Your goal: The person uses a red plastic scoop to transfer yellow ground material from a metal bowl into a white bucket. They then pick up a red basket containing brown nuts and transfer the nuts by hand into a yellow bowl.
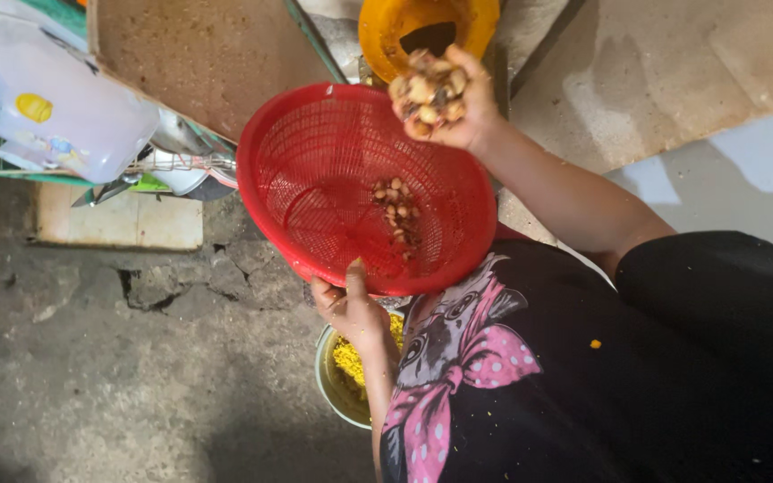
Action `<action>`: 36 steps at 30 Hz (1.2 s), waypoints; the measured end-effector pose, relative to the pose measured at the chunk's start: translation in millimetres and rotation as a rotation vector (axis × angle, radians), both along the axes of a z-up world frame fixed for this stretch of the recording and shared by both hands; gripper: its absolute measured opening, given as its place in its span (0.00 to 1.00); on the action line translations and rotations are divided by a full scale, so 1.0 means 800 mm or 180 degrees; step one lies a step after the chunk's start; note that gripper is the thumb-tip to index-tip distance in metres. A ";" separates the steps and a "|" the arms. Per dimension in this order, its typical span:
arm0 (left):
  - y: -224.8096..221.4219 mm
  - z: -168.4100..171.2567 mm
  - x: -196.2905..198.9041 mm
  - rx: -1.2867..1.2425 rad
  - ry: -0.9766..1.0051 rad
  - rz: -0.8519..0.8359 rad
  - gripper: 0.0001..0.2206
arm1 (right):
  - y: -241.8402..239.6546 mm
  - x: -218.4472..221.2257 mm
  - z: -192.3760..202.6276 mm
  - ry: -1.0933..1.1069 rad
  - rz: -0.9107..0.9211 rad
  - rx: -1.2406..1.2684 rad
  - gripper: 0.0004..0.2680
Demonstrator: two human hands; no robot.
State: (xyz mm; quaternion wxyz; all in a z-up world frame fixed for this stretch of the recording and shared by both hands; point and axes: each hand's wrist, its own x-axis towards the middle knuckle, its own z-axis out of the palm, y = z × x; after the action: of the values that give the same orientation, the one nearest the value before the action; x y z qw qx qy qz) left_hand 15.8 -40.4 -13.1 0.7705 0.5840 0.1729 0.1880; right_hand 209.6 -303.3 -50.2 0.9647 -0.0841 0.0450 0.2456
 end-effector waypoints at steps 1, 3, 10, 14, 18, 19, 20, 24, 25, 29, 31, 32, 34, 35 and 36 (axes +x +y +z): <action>-0.003 0.001 0.001 0.0012 -0.0045 -0.0017 0.12 | -0.007 0.007 -0.003 0.0034 -0.0038 0.0023 0.14; -0.008 0.004 0.003 0.0031 -0.0130 -0.0067 0.11 | -0.022 0.022 -0.013 0.0071 -0.0156 -0.0060 0.14; -0.023 0.008 0.020 0.0020 0.0134 0.0217 0.12 | -0.079 0.103 -0.062 0.0005 -0.0391 -0.0842 0.17; -0.031 0.017 0.024 -0.0027 0.0395 0.0334 0.13 | -0.117 0.151 -0.092 -0.0334 -0.0195 -0.0996 0.19; -0.042 0.019 0.041 -0.0087 0.0541 0.0339 0.14 | -0.141 0.216 -0.122 -0.0353 -0.0269 -0.1508 0.12; -0.041 0.018 0.044 -0.0080 0.0498 0.0337 0.14 | -0.140 0.227 -0.131 -0.0453 -0.0482 -0.2118 0.11; -0.041 0.016 0.049 -0.0072 0.0455 0.0334 0.14 | -0.140 0.235 -0.140 -0.0548 -0.0696 -0.2728 0.10; -0.039 0.006 0.055 -0.0076 0.0438 0.0388 0.12 | -0.135 0.220 -0.169 -0.2862 -0.1396 -0.6794 0.10; -0.038 0.004 0.057 -0.0124 0.0450 0.0409 0.11 | -0.133 0.218 -0.171 -0.3340 -0.1902 -0.7247 0.11; -0.036 0.001 0.061 -0.0110 0.0417 0.0463 0.11 | -0.138 0.209 -0.177 -0.3268 -0.1572 -0.7055 0.08; -0.036 0.000 0.063 -0.0054 0.0398 0.0447 0.12 | -0.145 0.210 -0.184 -0.3076 -0.1117 -0.7133 0.09; -0.036 -0.001 0.065 -0.0050 0.0403 0.0431 0.12 | -0.147 0.214 -0.187 -0.2985 -0.0894 -0.7162 0.10; -0.036 -0.001 0.068 -0.0058 0.0367 0.0409 0.12 | -0.147 0.222 -0.194 -0.3348 -0.1338 -0.7281 0.13; -0.036 0.000 0.070 -0.0078 0.0332 0.0390 0.12 | -0.147 0.225 -0.196 -0.3521 -0.1564 -0.7334 0.15; -0.037 0.001 0.071 -0.0099 0.0297 0.0370 0.11 | -0.146 0.227 -0.196 -0.3460 -0.1304 -0.7301 0.16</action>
State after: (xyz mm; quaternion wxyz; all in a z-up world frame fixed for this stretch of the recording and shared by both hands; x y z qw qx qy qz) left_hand 72.3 -69.9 -12.6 0.7584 0.5691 0.2451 0.2023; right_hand 391.4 -420.4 -206.8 0.2553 -0.9422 -0.1556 -0.1511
